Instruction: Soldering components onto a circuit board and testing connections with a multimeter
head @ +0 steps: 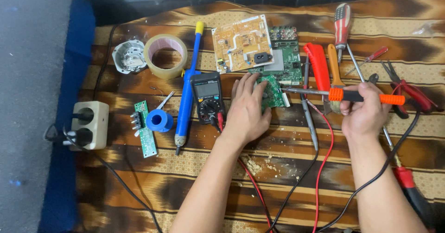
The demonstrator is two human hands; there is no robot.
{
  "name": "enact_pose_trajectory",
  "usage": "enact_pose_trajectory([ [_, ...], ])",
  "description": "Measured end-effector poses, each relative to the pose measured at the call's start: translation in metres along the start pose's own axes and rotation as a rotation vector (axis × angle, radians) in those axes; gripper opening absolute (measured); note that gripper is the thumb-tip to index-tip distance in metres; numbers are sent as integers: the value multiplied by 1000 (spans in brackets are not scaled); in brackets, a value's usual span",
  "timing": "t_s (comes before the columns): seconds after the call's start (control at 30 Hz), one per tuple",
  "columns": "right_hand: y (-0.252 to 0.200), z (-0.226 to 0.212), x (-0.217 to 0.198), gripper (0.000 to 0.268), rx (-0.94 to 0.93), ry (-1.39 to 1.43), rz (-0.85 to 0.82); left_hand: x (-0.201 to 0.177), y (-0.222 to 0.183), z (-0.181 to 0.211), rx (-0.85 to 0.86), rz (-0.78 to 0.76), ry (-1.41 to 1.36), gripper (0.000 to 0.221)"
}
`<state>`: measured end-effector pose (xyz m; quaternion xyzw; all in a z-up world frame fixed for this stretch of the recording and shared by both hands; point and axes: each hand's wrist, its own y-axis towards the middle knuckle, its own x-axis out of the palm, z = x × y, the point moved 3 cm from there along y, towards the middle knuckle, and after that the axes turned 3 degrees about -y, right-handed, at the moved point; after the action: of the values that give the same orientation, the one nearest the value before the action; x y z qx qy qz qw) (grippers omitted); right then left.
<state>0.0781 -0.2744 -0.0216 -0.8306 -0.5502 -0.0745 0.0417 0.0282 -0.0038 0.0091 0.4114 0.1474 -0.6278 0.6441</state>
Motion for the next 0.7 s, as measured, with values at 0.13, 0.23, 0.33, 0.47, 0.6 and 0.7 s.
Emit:
enact_pose_trajectory([
  [0.13,-1,-1,1,26,-5,-26,-21,0,1,0,-16,-20,17,66],
  [0.23,-3,-5,3,26,4,-30,-23,0,1,1,-12,-13,8,66],
  [0.33,-3,-4,2,25,8,-23,-10,-1,1,1,-11,-13,18,66],
  [0.47,-2,-3,1,23,8,2,-5,1,1,0,-4,-10,14,66],
  [0.6,-3,-4,2,26,6,-51,-19,1,1,-1,-6,-13,24,65],
  [0.7,0,2,-4,24,-10,26,34,-1,1,2,-12,-20,19,66],
])
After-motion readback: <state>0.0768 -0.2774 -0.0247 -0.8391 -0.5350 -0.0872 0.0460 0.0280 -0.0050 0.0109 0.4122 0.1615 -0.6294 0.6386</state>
